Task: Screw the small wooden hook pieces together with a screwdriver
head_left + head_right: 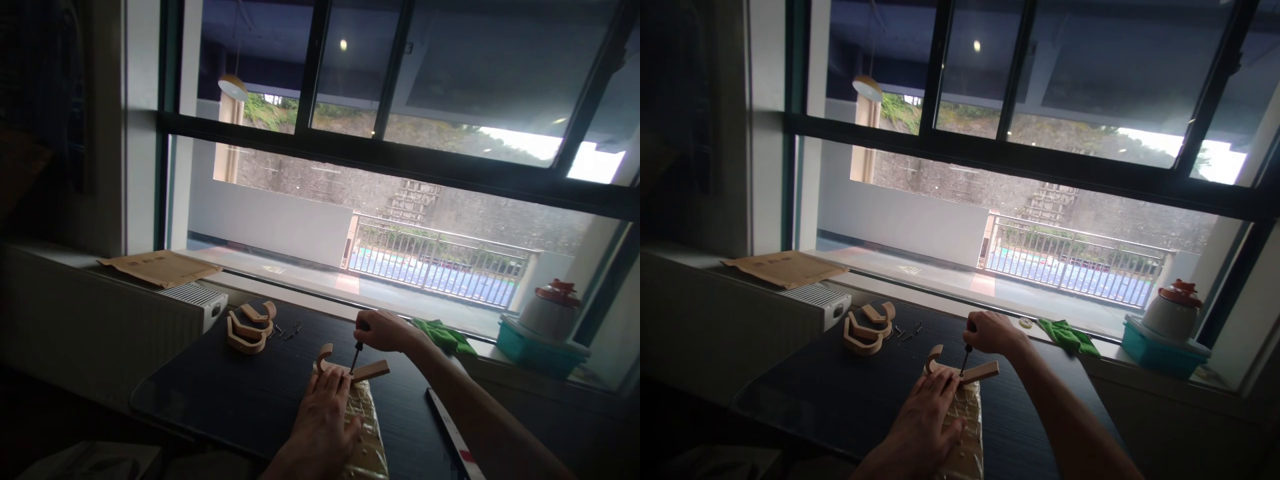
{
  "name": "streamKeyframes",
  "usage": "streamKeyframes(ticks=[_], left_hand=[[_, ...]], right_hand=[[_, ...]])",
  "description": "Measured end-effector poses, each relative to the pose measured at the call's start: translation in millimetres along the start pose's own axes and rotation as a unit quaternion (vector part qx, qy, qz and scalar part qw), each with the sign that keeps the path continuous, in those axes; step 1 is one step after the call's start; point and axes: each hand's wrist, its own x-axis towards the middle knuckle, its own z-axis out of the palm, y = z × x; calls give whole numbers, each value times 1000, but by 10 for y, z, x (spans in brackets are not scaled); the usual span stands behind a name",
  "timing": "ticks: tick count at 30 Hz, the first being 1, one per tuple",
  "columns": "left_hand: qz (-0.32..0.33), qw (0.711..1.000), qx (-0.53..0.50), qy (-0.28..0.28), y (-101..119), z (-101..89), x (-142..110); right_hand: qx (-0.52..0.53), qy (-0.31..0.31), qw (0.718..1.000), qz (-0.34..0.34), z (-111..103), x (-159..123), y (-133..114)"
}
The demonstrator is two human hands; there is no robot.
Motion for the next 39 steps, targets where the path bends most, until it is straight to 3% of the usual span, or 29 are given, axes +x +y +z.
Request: streamKeyframes(ticks=[4,12,21,29,39], left_hand=[[-4,1000,1,-4,-7,7,13],[-5,1000,3,-11,23,-37,23],[-8,1000,0,-12,12,-33,14],[-5,1000,1,-8,21,-29,0],[-3,1000,5,-9,11,-29,11]], right_hand=[[3,-10,1000,-15,-38,-7,-17],[-31,-9,999,29,48,-69,55],[-26,-52,998,-12,-32,-18,39],[-59,-40,997,11,-16,-22,-2],[-50,-48,997,-16,-34,13,-13]])
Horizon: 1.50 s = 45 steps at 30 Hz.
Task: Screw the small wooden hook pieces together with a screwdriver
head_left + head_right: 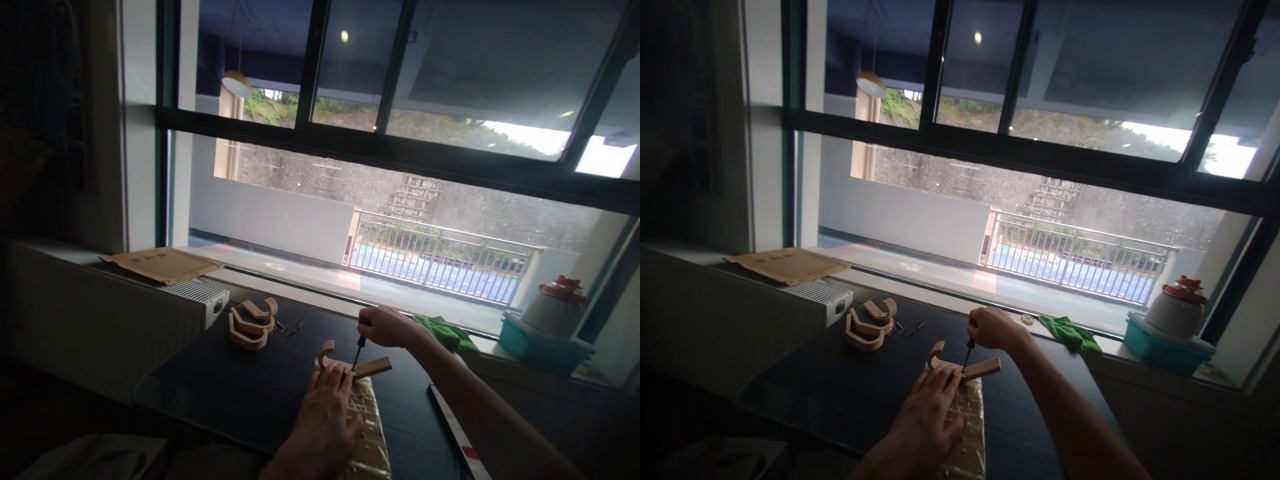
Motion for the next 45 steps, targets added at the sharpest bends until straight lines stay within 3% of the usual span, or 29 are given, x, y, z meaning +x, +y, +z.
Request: streamKeyframes(ticks=[7,15,24,33,45], left_hand=[[5,1000,1,2,-1,4,-5],[8,1000,2,8,-6,10,-4],[13,1000,3,4,-2,-1,-11],[12,1000,3,7,-15,2,10],[18,1000,14,20,-2,4,10]], right_hand=[[-18,12,999,44,30,-3,9],[-6,-6,1000,6,-19,-23,-6],[-26,5,998,52,31,51,-27],[-3,15,1000,21,-22,47,-59],[-33,26,998,51,-7,42,-68]])
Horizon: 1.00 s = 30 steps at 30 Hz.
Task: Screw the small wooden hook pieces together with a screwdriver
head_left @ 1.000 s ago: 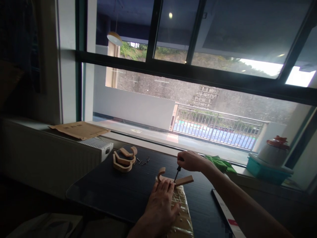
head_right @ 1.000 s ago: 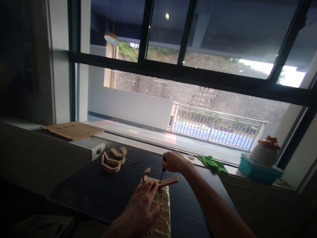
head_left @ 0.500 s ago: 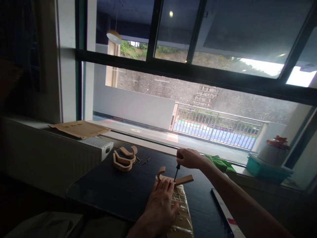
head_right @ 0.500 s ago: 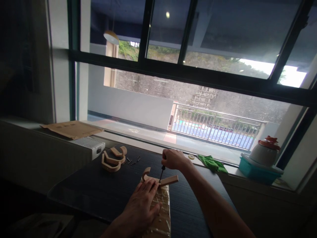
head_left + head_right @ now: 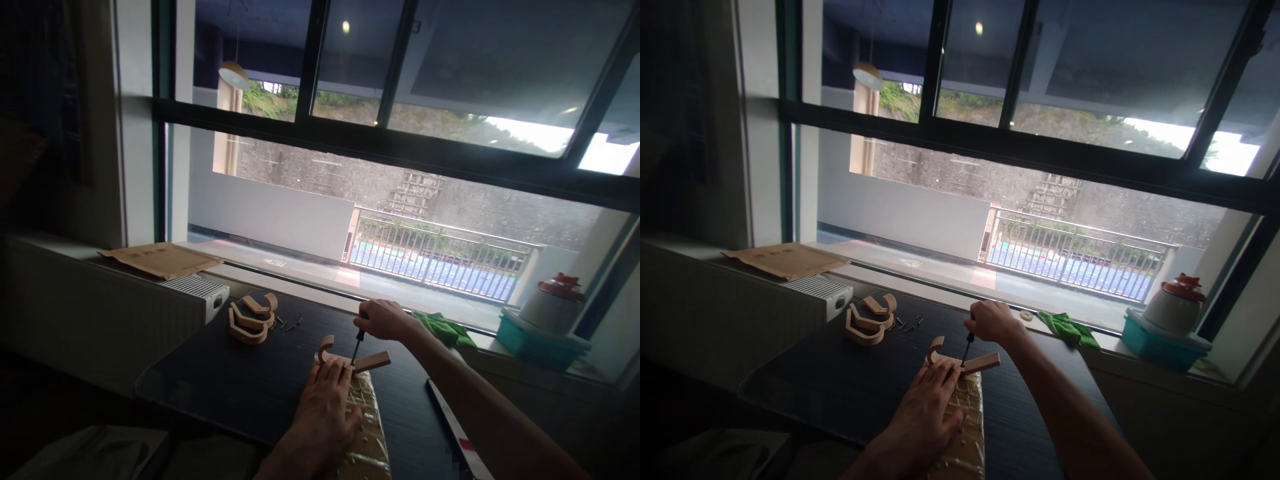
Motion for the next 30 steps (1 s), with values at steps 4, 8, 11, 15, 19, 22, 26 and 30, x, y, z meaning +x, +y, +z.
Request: streamKeyframes(ticks=[4,8,11,15,19,22,26,30], left_hand=[[-3,1000,1,-6,-7,0,5],[-3,1000,-2,-5,-10,1,-11],[-3,1000,-4,-6,1,-4,-23],[1,1000,-7,-6,12,-14,-32],[1,1000,-7,-5,-20,14,-32],[-1,1000,-8,-11,-61,65,-30],[2,1000,-5,-8,-86,104,-31],[-2,1000,-2,-15,-80,87,-10]], right_hand=[[1,6,1000,-8,32,23,-39],[6,17,1000,17,139,51,-57],[17,34,998,46,207,43,-29],[44,58,995,70,255,-25,53],[79,85,991,69,320,-130,158],[108,96,987,70,396,-209,226],[146,92,984,51,412,-277,271],[159,102,982,23,275,-260,278]])
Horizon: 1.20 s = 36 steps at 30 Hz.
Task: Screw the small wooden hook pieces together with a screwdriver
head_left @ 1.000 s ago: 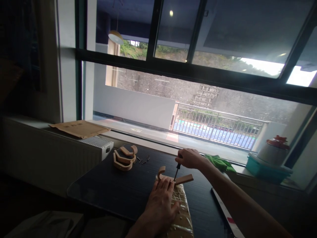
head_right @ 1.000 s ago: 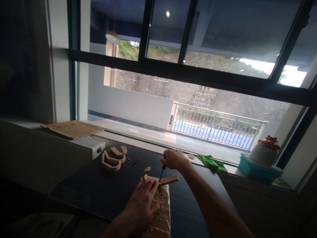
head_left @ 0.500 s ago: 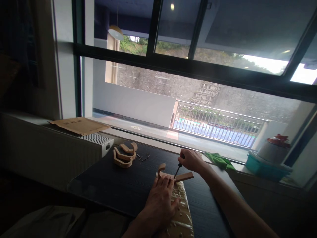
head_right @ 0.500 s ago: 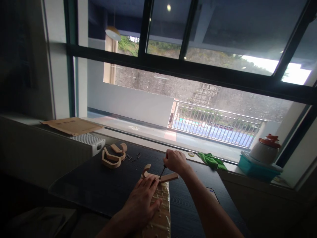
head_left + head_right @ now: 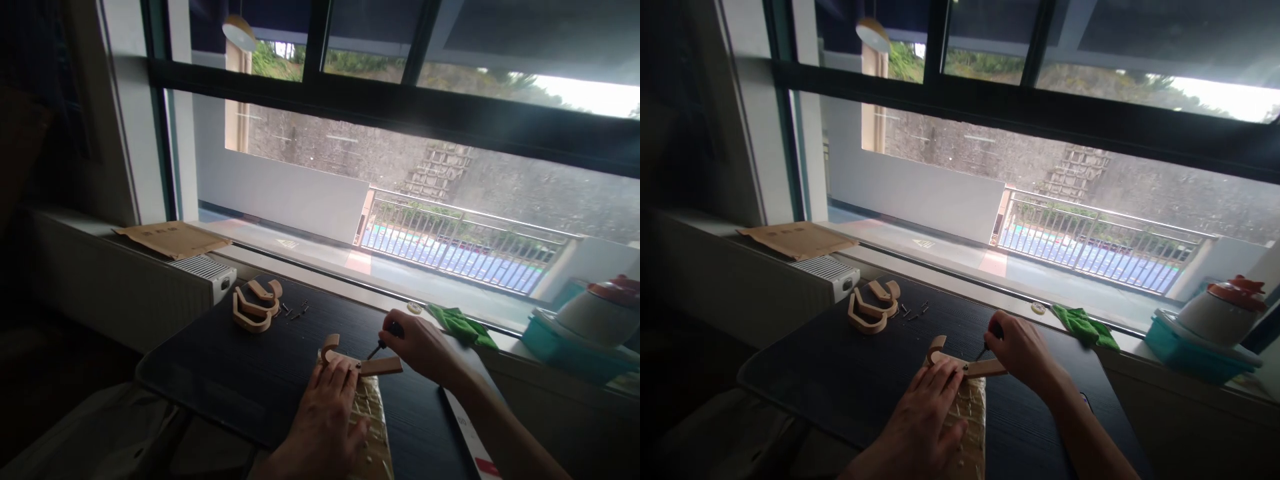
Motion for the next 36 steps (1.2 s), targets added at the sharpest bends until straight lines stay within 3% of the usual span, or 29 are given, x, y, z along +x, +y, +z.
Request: streamKeyframes(ticks=[6,11,16,22,31,36], left_hand=[[15,999,40,-16,-49,3,29],[70,993,97,-13,-113,22,56],[109,988,109,5,-160,80,114],[129,979,150,42,-272,233,60],[131,980,140,58,-275,243,42],[138,971,161,109,-282,325,22]], right_hand=[[8,33,999,-35,-102,87,-56],[-28,89,994,-55,2,88,-14],[6,136,988,-70,151,162,41],[15,109,992,-65,317,240,51],[0,68,995,-75,354,299,-17],[123,65,989,-56,421,302,-117]])
